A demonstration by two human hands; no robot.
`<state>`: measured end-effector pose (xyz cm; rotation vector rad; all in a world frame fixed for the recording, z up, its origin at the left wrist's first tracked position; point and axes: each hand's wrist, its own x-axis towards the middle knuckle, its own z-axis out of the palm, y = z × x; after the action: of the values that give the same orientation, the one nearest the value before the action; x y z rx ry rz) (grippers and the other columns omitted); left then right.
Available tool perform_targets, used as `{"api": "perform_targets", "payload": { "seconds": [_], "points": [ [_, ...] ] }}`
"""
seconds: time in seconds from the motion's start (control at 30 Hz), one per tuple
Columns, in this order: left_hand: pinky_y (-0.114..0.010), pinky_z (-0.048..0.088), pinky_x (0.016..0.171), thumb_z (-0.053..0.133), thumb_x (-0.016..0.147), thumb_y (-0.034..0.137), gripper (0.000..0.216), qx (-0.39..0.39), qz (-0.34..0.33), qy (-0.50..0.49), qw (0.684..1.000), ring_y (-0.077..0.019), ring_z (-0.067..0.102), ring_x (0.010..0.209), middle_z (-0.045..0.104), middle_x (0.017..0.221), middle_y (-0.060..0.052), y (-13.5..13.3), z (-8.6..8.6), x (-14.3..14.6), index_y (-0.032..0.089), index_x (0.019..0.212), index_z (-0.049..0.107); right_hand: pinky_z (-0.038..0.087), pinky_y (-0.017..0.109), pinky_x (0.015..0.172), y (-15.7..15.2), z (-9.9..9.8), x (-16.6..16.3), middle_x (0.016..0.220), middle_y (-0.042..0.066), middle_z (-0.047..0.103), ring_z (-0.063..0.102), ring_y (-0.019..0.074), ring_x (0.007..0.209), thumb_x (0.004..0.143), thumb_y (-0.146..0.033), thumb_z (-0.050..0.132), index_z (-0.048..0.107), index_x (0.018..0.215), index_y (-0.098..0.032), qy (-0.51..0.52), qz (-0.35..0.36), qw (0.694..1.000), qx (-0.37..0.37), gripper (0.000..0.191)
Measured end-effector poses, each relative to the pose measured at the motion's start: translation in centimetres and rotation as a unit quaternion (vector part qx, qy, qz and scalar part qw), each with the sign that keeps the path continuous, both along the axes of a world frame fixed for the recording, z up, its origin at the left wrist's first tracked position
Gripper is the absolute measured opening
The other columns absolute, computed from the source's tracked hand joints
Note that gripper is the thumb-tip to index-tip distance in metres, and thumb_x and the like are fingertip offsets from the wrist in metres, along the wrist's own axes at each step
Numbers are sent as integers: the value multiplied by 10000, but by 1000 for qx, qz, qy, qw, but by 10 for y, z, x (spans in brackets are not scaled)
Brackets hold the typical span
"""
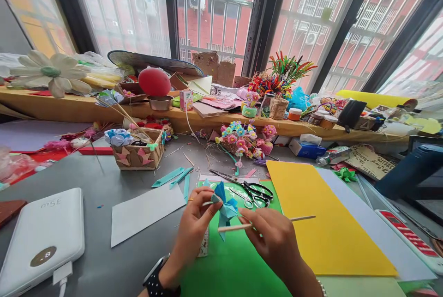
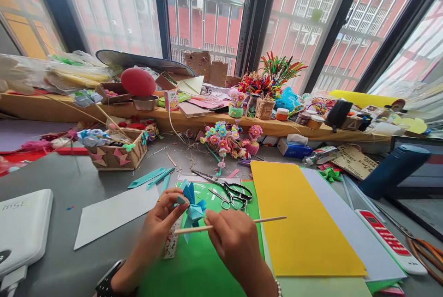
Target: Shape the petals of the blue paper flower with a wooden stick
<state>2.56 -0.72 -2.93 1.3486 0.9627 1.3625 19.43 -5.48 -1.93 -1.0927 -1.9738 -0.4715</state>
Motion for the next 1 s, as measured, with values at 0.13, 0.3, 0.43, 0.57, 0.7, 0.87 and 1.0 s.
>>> {"api": "perform_targets", "payload": {
  "seconds": [0.13, 0.3, 0.43, 0.57, 0.7, 0.87, 1.0],
  "points": [
    [-222, 418, 616, 642, 709, 299, 102, 46, 67, 50, 995, -124, 476, 658, 459, 769, 5, 3, -5, -2, 198, 722, 640, 420, 257, 561, 1, 2, 2, 717, 56, 650, 583, 170, 635, 878, -350, 444, 621, 964, -158, 51, 7, 991, -120, 275],
    [-240, 441, 617, 587, 767, 263, 59, 48, 52, 45, 997, -120, 552, 598, 564, 709, 26, -4, -5, 2, 204, 777, 581, 438, 242, 581, 1, -1, 0, 714, 40, 640, 596, 163, 678, 922, -281, 319, 628, 875, -189, 182, 10, 965, -189, 326],
    [-250, 462, 669, 602, 753, 234, 76, 35, 59, 56, 996, -138, 623, 648, 609, 724, 27, -10, -2, 4, 199, 816, 578, 413, 220, 506, 1, 2, -2, 582, 1, 580, 555, 139, 541, 903, -290, 372, 633, 827, -183, 225, 3, 949, -220, 292],
    [-246, 496, 647, 589, 756, 239, 71, 23, 33, 35, 999, -144, 646, 660, 613, 740, 19, -13, 0, 7, 188, 793, 556, 433, 202, 525, 1, 3, -3, 626, -1, 615, 581, 129, 564, 881, -287, 427, 624, 814, -185, 248, 26, 938, -242, 232],
    [-243, 513, 627, 577, 761, 251, 79, 28, 29, 40, 998, -144, 652, 652, 607, 725, 18, -14, -1, 9, 182, 754, 539, 457, 188, 520, 0, 0, -5, 675, 2, 644, 607, 123, 571, 860, -275, 468, 597, 899, -178, 289, 28, 921, -259, 166],
    [-257, 504, 602, 557, 779, 284, 108, 54, 77, 123, 988, -163, 661, 635, 639, 700, 6, -15, -6, 9, 181, 750, 544, 465, 198, 544, -2, 2, -8, 727, 15, 630, 600, 126, 618, 847, -254, 499, 621, 821, -197, 298, 8, 932, -208, 137],
    [-267, 496, 599, 564, 779, 310, 124, 102, 107, 203, 968, -174, 668, 621, 663, 664, 6, -15, -10, 8, 189, 751, 560, 457, 202, 533, -3, 6, -9, 764, 30, 601, 577, 128, 647, 831, -240, 530, 625, 790, -195, 284, -1, 943, -176, 112]
  ]
}}
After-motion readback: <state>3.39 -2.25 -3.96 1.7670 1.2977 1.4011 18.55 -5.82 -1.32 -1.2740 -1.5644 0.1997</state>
